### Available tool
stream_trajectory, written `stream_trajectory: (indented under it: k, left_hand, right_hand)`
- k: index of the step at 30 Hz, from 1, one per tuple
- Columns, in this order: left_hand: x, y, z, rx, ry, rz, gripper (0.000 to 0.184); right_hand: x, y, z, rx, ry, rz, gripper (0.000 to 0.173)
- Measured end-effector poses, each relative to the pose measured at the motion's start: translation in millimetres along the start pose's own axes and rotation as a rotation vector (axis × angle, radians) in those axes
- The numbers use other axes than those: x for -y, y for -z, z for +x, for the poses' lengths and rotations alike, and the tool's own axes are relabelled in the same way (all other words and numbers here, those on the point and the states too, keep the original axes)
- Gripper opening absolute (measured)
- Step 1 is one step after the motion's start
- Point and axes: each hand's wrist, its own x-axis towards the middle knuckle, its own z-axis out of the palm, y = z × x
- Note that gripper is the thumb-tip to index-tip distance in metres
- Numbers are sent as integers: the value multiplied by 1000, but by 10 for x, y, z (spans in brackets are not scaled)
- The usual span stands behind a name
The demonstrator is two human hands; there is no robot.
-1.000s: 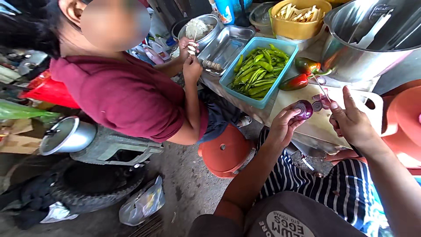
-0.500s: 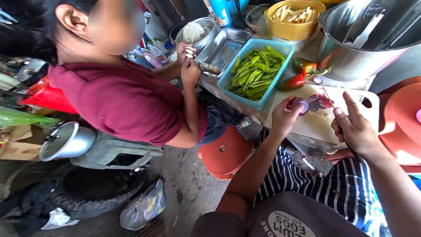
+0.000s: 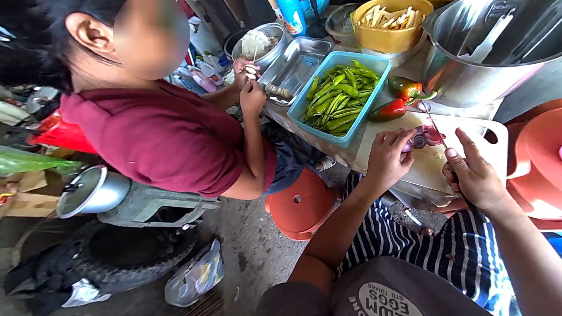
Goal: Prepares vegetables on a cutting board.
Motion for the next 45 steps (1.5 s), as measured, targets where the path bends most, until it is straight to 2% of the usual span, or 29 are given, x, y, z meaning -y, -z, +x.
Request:
stream_trajectory:
  k: [7, 14, 18, 21, 24, 27, 29, 31, 33, 36, 38, 40, 43, 45]
  left_hand:
    - [5, 8, -105, 56, 50, -96, 55]
    - [15, 69, -155, 41, 99, -108, 76]
    - [50, 74, -197, 62, 51, -121, 62]
    - [56, 57, -217, 64, 20, -95, 52]
    - [7, 26, -208, 33, 47, -67, 49]
    - [-20, 65, -161, 59, 46, -29, 54]
    - [-92, 249, -77, 38, 38, -31, 60]
    - [-96, 555, 90, -61, 15, 51, 49]
    - [23, 981, 386, -171, 40, 248, 41]
    - [354, 1750, 971, -132, 297, 522, 48]
    - [688, 2090, 1305, -180, 389, 639, 48]
    - [870, 2280, 1524, -258, 417, 700, 47]
    - [796, 2418, 1714, -312, 439, 699, 43]
    - [1047, 2390, 1829, -419, 374, 746, 36]
  right_hand:
    - [-17, -1, -4, 4, -9, 16, 65]
    - [19, -3, -16, 3, -28, 33, 63]
    - [9, -5, -22, -1, -24, 29, 62]
    - [-28, -2, -21, 12, 2, -9, 68]
    - [-63, -7, -14, 6, 6, -48, 76]
    - [-60, -8, -23, -2, -4, -49, 74]
    - [-70, 8, -28, -12, -5, -31, 72]
    - [-76, 21, -40, -20, -19, 18, 70]
    - [-80, 19, -51, -18, -31, 57, 68]
    - [-87, 3, -56, -17, -22, 45, 67]
    - [-106, -1, -54, -20, -26, 38, 66]
    - [-110, -8, -60, -32, -27, 56, 66]
    - [-109, -31, -64, -55, -3, 77, 66]
    - [-130, -37, -61, -55, 16, 64, 67]
